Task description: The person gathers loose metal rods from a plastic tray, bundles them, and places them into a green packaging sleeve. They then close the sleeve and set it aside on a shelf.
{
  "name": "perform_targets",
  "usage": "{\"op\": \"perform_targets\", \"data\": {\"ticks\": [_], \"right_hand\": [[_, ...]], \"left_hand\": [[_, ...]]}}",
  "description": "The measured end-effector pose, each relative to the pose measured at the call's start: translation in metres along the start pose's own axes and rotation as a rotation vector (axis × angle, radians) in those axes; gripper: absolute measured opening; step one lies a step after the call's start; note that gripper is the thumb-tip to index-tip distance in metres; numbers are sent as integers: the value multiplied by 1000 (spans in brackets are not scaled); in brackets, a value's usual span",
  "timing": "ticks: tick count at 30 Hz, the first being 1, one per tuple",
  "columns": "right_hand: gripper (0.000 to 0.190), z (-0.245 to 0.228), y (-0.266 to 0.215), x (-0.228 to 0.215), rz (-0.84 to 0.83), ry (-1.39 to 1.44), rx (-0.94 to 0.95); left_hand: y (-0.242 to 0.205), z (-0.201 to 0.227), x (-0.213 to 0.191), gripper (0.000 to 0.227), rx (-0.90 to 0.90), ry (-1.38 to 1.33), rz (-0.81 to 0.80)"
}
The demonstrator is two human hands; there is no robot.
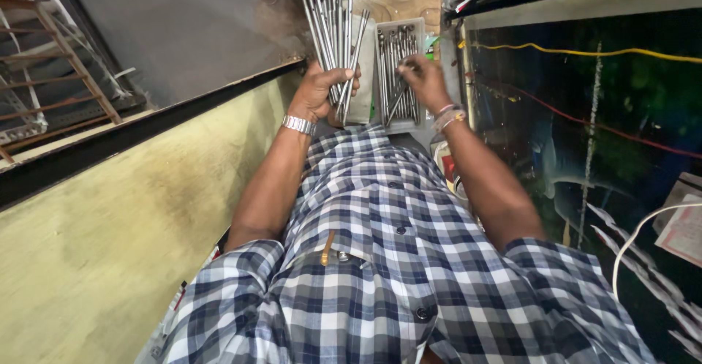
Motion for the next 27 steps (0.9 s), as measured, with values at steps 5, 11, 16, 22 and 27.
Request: {"op": "perform_targets", "data": {"ticks": [5,11,16,22,27], "right_hand": [[34,48,1,40,86,254,20],[24,81,2,41,2,132,-4],[28,24,24,-18,-89,557,328],[31,-53,19,-68,-309,426,337],[32,-64,14,-67,-346,375,343]], "left_hand": [[-2,-1,4,34,-6,-32,-33],[-5,4,5,41,-1,-34,-7],[-3,4,4,33,9,16,-21],[-4,4,7,36,23,13,-41],[-5,4,9,38,20,-25,-34]]}}
Point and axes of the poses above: each hand's wrist, its own y-axis towards the middle knuckle, its own x-axis out of the palm, z = x × y, the point moved 2 cm from there along y, towards the middle knuckle, and after that the axes turned 11 degrees about x, right-handed, at the moved point
